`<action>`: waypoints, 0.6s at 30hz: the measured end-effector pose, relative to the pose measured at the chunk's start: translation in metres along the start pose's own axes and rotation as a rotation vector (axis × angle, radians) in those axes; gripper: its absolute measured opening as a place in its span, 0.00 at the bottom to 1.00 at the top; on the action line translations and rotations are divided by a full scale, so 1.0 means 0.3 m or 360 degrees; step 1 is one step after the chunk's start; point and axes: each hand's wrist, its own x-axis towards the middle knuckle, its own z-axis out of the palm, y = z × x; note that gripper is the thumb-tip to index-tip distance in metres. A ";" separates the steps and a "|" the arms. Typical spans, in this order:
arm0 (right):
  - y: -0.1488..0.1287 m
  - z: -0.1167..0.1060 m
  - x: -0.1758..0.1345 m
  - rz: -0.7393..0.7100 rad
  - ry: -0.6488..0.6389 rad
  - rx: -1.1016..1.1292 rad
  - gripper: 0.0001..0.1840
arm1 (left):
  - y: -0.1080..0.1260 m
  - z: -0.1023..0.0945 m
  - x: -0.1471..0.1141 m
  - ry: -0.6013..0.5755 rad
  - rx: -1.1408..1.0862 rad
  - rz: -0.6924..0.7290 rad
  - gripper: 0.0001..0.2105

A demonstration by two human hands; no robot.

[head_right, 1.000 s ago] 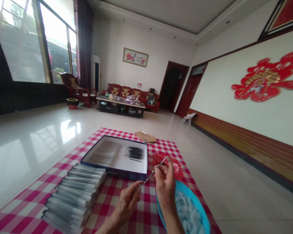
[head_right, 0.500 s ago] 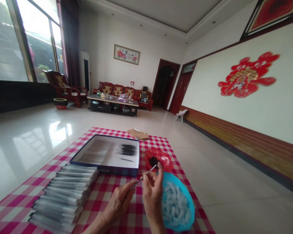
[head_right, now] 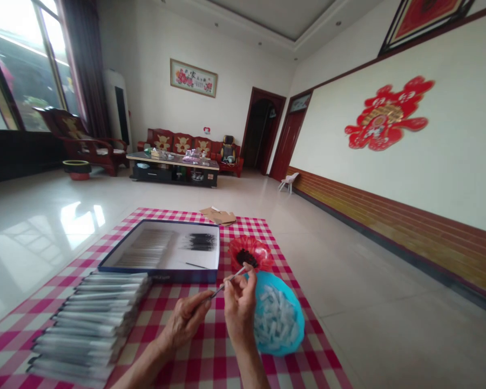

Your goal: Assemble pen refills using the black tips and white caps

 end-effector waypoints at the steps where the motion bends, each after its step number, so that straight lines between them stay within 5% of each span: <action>1: 0.003 0.001 -0.004 -0.0001 -0.0008 -0.0011 0.29 | 0.003 0.001 0.001 0.0000 -0.0010 -0.0004 0.12; 8: 0.033 0.030 -0.043 -0.0170 -0.0044 -0.0438 0.12 | -0.002 0.015 0.002 0.0128 0.0005 -0.0070 0.14; 11: 0.012 0.031 -0.034 -0.0400 -0.0293 -0.0735 0.13 | -0.010 0.015 0.005 0.0248 0.0053 -0.0114 0.14; 15: -0.009 -0.012 0.080 -0.0488 -0.0649 -0.1160 0.21 | -0.017 0.009 0.011 0.0339 0.0151 -0.0156 0.14; 18: 0.025 -0.075 0.249 -0.0390 -0.0604 -0.1467 0.19 | -0.027 0.008 0.012 0.0369 0.0178 -0.0144 0.16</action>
